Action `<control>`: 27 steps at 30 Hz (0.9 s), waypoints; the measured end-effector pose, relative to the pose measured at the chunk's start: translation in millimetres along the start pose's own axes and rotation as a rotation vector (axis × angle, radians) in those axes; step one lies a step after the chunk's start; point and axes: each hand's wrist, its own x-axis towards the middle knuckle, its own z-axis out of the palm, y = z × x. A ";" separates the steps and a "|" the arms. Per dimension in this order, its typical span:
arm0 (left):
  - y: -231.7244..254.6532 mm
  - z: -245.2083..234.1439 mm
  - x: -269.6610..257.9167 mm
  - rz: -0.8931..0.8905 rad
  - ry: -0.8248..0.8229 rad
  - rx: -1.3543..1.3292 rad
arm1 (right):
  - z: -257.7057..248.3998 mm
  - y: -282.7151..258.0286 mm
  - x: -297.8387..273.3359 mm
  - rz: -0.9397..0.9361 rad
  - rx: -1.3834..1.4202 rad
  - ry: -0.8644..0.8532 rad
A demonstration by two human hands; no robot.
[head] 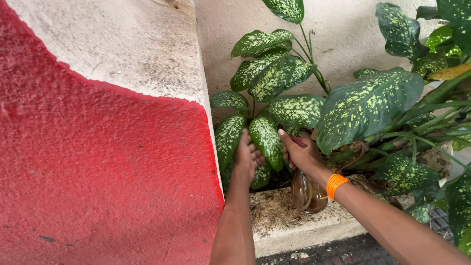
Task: The person sprays water on the leaves of a plant and uses their hands to wipe the dust off the surface of the leaves.
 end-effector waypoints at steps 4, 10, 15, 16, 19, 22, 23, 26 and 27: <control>-28.3 -14.1 45.2 -0.014 -0.013 0.270 | -1.7 4.4 -5.6 -0.016 -0.071 0.011; -63.5 -31.4 101.2 0.017 0.052 0.470 | 1.1 9.7 -14.5 -0.202 -0.084 0.068; -44.8 -25.0 74.1 -0.099 -0.058 0.490 | 0.0 0.2 -10.1 -0.266 -0.016 0.073; -36.1 -18.6 58.5 0.004 -0.096 0.468 | 0.3 -1.2 -7.8 -0.255 -0.001 0.086; -10.7 11.5 10.0 0.225 -0.190 0.457 | 0.1 0.2 -0.2 -0.224 0.040 0.104; 9.4 30.9 -20.4 0.266 -0.202 0.484 | -5.8 8.3 8.8 -0.192 0.055 0.094; 15.1 35.2 -26.2 0.273 -0.191 0.435 | -8.9 12.8 11.7 -0.177 0.040 0.104; 31.4 49.3 -43.6 0.376 -0.163 0.295 | -12.9 22.5 26.4 -0.170 0.031 0.104; 39.5 54.1 -50.1 0.425 -0.152 0.246 | -13.4 23.8 31.0 -0.176 0.032 0.098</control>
